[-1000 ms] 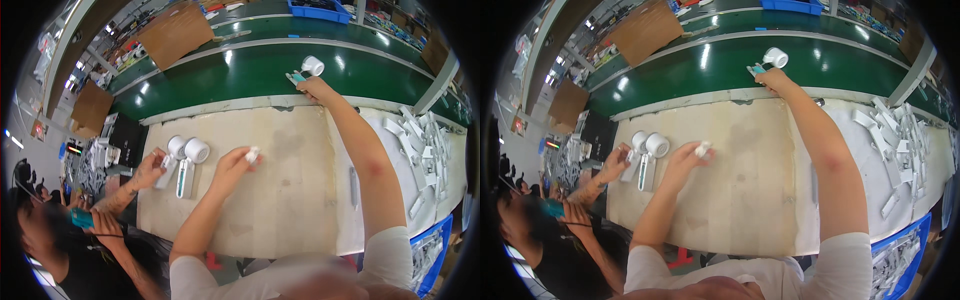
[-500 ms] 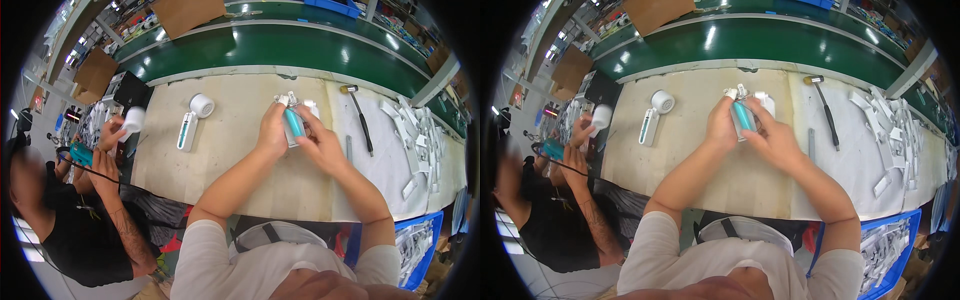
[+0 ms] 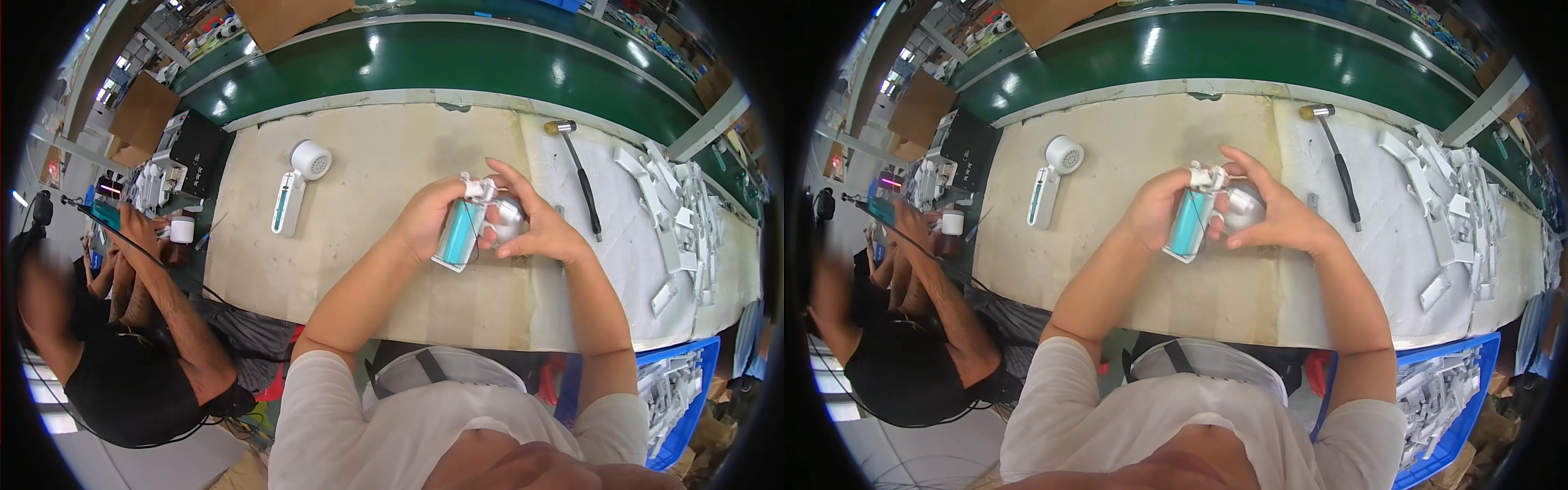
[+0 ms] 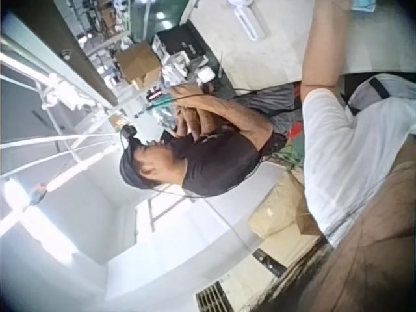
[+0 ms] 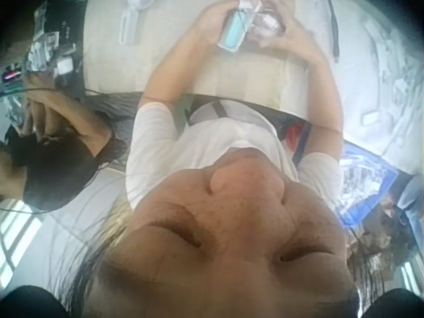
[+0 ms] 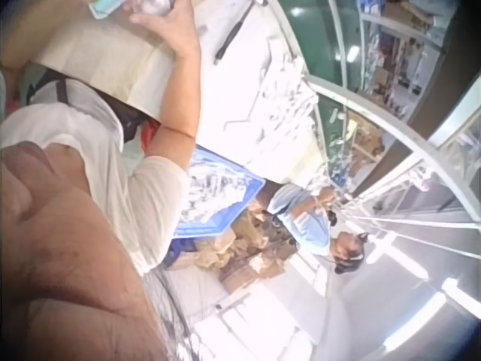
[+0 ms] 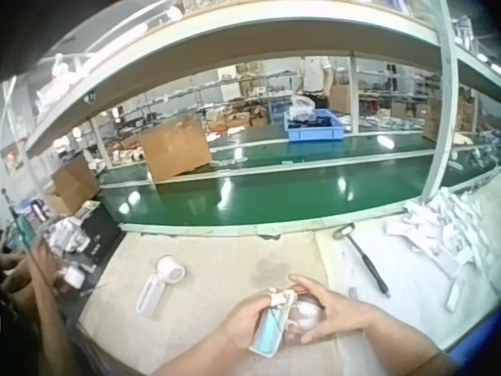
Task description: The person assembles portable fans by connecting the fan heads to the battery housings, snapping the plastic handle covers into place by hand, and setting the assembled units on the table.
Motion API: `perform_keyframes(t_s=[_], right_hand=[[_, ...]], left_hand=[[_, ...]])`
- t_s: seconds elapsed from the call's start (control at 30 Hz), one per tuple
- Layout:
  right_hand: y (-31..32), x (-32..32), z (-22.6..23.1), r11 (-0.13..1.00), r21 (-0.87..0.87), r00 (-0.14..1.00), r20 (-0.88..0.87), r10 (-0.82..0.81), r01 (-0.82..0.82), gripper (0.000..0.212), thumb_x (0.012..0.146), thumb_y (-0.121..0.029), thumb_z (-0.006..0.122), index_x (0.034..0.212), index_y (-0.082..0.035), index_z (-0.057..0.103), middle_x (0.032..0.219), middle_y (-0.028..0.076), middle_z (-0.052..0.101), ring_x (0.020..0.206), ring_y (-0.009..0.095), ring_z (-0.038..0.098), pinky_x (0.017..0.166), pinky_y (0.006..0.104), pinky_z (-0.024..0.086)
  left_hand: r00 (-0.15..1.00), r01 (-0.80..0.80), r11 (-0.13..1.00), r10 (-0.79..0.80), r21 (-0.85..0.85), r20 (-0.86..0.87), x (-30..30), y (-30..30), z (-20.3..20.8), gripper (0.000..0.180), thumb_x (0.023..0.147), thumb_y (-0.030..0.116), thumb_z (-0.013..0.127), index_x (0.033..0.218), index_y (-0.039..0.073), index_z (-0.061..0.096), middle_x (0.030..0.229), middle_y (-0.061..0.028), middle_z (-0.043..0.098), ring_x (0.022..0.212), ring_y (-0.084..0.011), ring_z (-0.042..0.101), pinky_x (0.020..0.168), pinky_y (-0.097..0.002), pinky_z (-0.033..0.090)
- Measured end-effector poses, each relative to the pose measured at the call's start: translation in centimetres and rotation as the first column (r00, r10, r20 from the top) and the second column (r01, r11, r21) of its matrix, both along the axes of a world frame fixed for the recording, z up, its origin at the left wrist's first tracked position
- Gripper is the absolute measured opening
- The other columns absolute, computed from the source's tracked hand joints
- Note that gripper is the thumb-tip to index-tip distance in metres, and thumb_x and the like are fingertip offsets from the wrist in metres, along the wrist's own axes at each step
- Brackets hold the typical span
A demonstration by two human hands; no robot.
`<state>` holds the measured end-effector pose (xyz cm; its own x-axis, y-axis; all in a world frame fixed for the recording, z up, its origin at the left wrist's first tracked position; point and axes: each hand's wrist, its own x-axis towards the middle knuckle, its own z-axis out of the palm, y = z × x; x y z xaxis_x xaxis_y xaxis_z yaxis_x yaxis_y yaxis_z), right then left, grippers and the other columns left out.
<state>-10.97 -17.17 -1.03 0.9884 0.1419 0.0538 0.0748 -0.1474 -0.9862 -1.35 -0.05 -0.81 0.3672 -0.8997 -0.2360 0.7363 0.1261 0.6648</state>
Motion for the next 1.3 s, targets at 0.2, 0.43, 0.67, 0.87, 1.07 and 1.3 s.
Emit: perform_keyframes(t_s=[0.2,0.43,0.67,0.87,1.07,1.3], right_hand=[[1.0,0.0,-0.9,0.951,-0.221,0.975,-0.008,-0.222,0.215,0.084,0.059,-0.004,0.070,0.132,-0.010,0.030,0.122,0.013,0.043,0.111,0.029,0.045,0.095,0.0358,0.036],[-1.5,0.7,1.1,0.459,-0.438,0.457,0.886,0.076,0.773,0.057,0.052,0.007,0.064,0.106,-0.009,0.055,0.098,0.008,0.056,0.089,0.028,0.055,0.079,0.0414,0.045],[-1.9,0.4,1.3,0.399,-0.503,0.519,0.851,0.075,0.767,0.055,0.053,0.006,0.065,0.106,-0.010,0.055,0.099,0.007,0.057,0.092,0.027,0.055,0.083,0.0431,0.044],[-1.6,-0.4,1.8,0.360,-0.543,0.555,0.828,0.081,0.758,0.056,0.055,0.006,0.064,0.107,-0.012,0.056,0.103,0.006,0.057,0.101,0.028,0.053,0.088,0.0428,0.042],[-1.0,-1.6,2.5,0.757,-0.484,0.863,0.462,-0.205,0.439,0.055,0.061,0.005,0.064,0.113,-0.011,0.054,0.113,0.009,0.051,0.111,0.029,0.047,0.092,0.0393,0.039],[-2.1,-1.4,3.1,0.970,-0.237,0.974,0.228,-0.001,0.056,0.042,0.070,-0.010,0.067,0.111,-0.007,0.059,0.121,0.012,0.047,0.112,0.025,0.045,0.093,0.0344,0.036]], left_hand=[[1.000,-0.013,0.996,0.015,-0.089,0.017,1.3,0.9,0.2,0.029,0.087,0.022,0.042,0.103,-0.001,0.049,0.086,-0.0160,0.060,0.073,-0.0275,0.063,0.056,-0.0362,0.054],[0.897,-0.124,0.954,-0.010,0.272,0.443,0.8,0.3,0.3,0.018,0.083,0.011,0.041,0.098,0.003,0.046,0.082,-0.0136,0.061,0.063,-0.0209,0.061,0.052,-0.0319,0.050],[0.837,-0.077,0.954,-0.097,0.291,0.539,0.4,0.2,0.3,0.016,0.080,0.011,0.048,0.093,0.003,0.045,0.076,-0.0110,0.058,0.058,-0.0144,0.056,0.051,-0.0285,0.047],[0.762,-0.114,0.947,-0.111,0.301,0.637,0.0,0.5,0.0,0.020,0.076,0.012,0.052,0.092,0.001,0.047,0.074,-0.0097,0.058,0.060,-0.0134,0.056,0.051,-0.0283,0.046],[0.439,-0.232,0.916,-0.201,0.327,0.876,0.2,0.6,-0.7,0.029,0.068,0.017,0.058,0.088,-0.002,0.050,0.069,-0.0136,0.057,0.062,-0.0219,0.056,0.056,-0.0344,0.044],[0.145,-0.287,0.864,-0.387,0.413,0.911,-0.9,0.3,-0.3,0.029,0.067,0.017,0.060,0.089,0.001,0.050,0.072,-0.0174,0.058,0.064,-0.0282,0.057,0.060,-0.0355,0.044]])
